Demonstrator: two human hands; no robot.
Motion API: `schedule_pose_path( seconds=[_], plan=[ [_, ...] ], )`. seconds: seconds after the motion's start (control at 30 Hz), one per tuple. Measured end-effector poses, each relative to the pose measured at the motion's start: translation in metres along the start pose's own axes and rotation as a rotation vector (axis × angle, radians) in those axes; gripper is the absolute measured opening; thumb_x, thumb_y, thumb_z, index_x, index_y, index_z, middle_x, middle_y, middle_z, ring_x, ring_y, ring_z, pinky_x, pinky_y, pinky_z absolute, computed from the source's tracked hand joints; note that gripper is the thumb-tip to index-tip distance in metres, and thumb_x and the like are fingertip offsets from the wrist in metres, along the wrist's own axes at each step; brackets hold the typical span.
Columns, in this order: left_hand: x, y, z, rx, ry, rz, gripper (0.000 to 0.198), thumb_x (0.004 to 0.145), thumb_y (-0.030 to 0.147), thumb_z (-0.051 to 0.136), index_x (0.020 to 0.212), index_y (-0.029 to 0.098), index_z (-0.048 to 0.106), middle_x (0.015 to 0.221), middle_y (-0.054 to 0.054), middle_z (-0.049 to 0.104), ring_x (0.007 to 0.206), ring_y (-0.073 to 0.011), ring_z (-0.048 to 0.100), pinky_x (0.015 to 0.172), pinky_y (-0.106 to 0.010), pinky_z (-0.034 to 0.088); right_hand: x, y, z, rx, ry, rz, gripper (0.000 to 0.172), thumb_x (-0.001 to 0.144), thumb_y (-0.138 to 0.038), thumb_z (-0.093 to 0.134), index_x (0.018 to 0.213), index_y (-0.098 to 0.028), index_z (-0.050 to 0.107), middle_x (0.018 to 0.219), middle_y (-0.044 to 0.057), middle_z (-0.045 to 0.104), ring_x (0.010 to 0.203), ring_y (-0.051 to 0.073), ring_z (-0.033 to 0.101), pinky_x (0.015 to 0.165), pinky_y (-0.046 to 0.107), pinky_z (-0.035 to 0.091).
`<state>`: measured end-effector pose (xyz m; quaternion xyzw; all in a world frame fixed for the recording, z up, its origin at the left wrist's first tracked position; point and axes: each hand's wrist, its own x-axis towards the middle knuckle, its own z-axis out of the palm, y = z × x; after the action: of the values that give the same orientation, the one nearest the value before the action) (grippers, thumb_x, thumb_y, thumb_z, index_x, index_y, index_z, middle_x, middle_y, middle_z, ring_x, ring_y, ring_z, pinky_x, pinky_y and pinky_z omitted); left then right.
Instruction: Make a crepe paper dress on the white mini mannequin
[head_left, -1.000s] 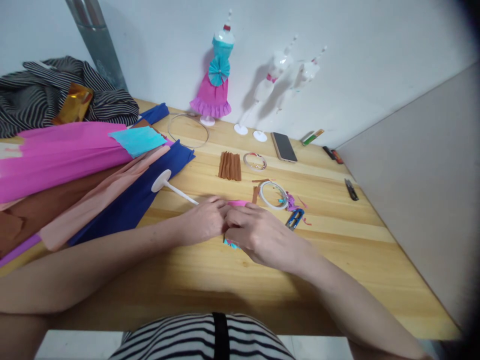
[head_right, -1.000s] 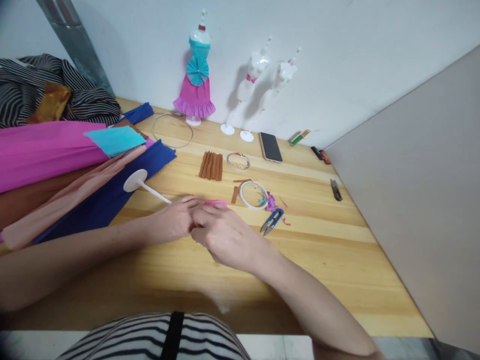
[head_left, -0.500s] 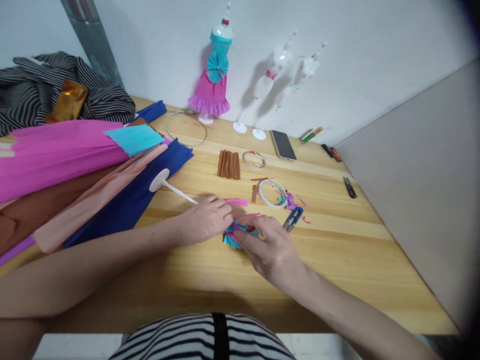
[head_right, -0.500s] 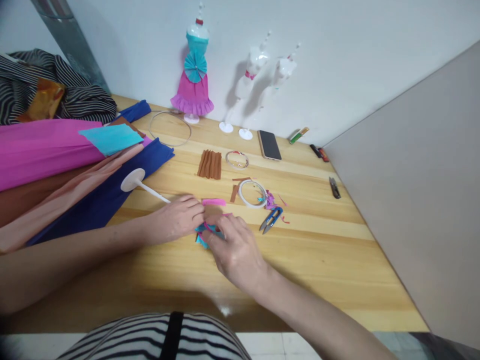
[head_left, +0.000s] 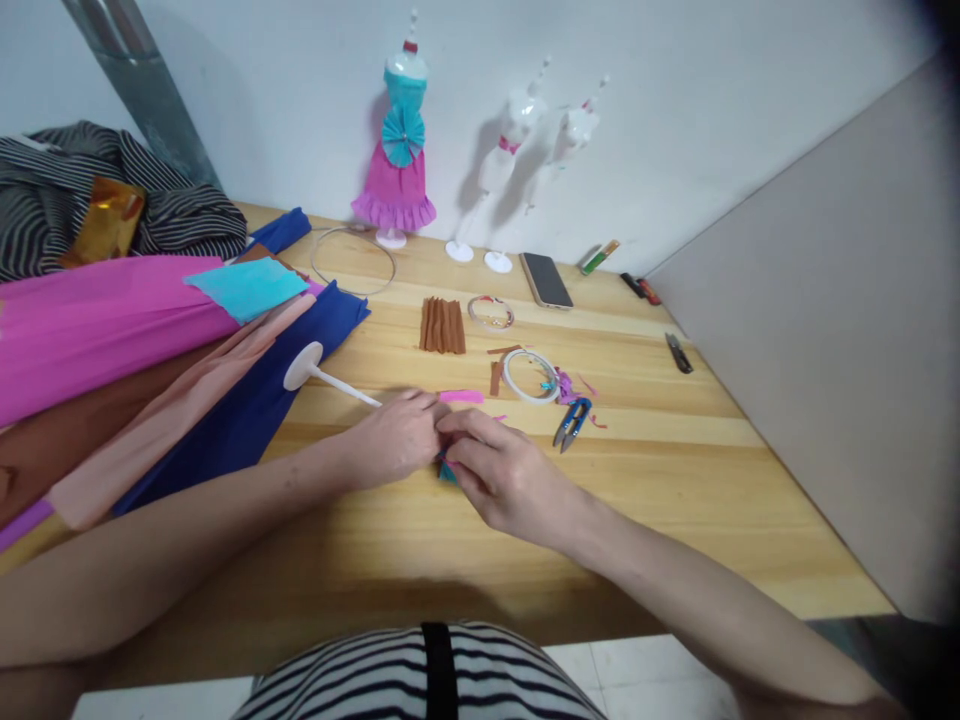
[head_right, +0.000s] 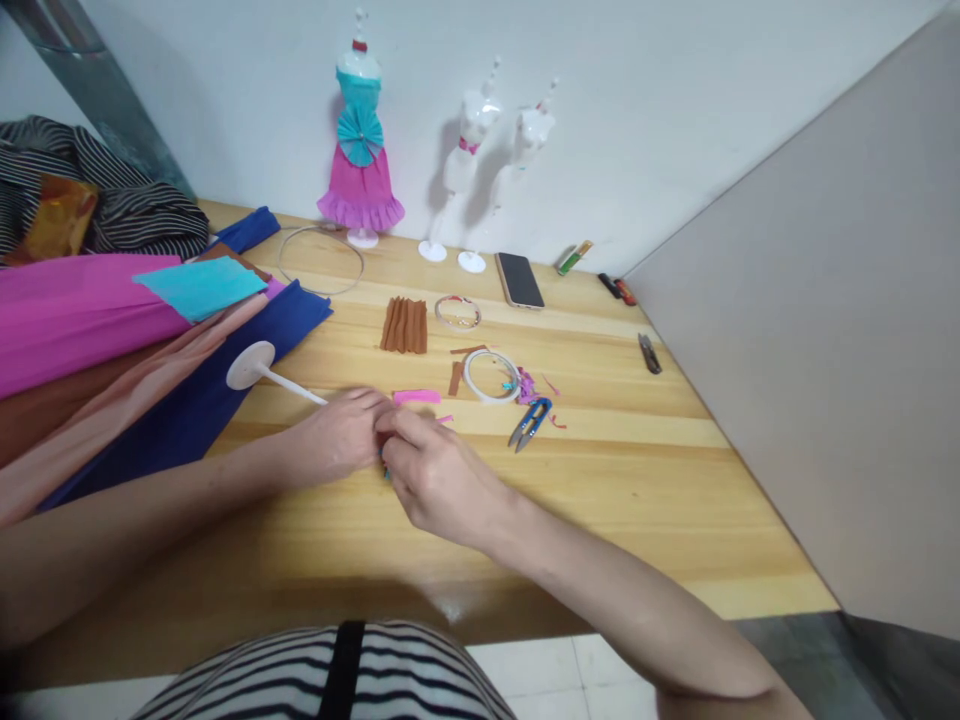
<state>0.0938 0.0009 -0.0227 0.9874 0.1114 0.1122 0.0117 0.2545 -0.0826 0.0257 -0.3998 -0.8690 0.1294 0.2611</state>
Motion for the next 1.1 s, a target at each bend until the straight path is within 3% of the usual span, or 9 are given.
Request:
schedule_pose_path(
  seconds=[0.23,0.63,0.73,0.9,1.1],
  plan=[
    [-0.001,0.002,-0.013,-0.078,-0.023,-0.008,0.020,0.082,0.028,0.052,0.084,0.012,0.062,0.088,-0.013,0.062,0.089,-0.0270,0.053,0.085,-0.042,0.040,-0.007,0.009,0.001,0.240,0.120,0.108,0.017,0.076,-0.001,0.052,0.078,-0.018,0.057,0.109,0.015,0.059,0.100,0.021,0.063,0.082,0.032,0.054],
    [0.000,0.000,-0.014,-0.170,0.007,0.006,0.026,0.082,0.025,0.047,0.100,0.012,0.060,0.100,-0.015,0.061,0.101,-0.0289,0.051,0.091,-0.045,0.038,-0.012,0.010,0.000,0.269,0.104,0.028,0.016,0.086,-0.005,0.052,0.081,-0.017,0.062,0.113,0.015,0.060,0.104,0.020,0.061,0.084,0.031,0.055],
    [0.001,0.000,-0.015,-0.139,-0.011,0.018,0.025,0.083,0.025,0.046,0.097,0.011,0.061,0.095,-0.014,0.061,0.098,-0.0286,0.051,0.093,-0.045,0.038,-0.013,0.009,-0.001,0.188,0.133,0.040,0.015,0.086,-0.006,0.054,0.080,-0.016,0.063,0.106,0.014,0.062,0.100,0.020,0.061,0.081,0.031,0.054],
    [0.002,0.000,-0.015,-0.096,-0.036,0.035,0.021,0.084,0.026,0.045,0.085,0.012,0.060,0.084,-0.011,0.060,0.089,-0.0266,0.051,0.090,-0.043,0.039,-0.009,0.012,-0.003,0.246,0.162,0.254,0.009,0.082,-0.011,0.061,0.076,-0.017,0.063,0.076,0.005,0.062,0.071,0.016,0.060,0.063,0.027,0.049],
    [0.000,0.000,-0.010,-0.143,-0.010,0.011,0.022,0.086,0.026,0.044,0.090,0.012,0.061,0.092,-0.013,0.062,0.098,-0.0287,0.052,0.093,-0.045,0.038,0.000,0.016,-0.005,0.191,0.120,0.146,0.015,0.084,-0.007,0.054,0.075,-0.018,0.058,0.073,0.004,0.062,0.072,0.015,0.057,0.067,0.027,0.045]
  ],
)
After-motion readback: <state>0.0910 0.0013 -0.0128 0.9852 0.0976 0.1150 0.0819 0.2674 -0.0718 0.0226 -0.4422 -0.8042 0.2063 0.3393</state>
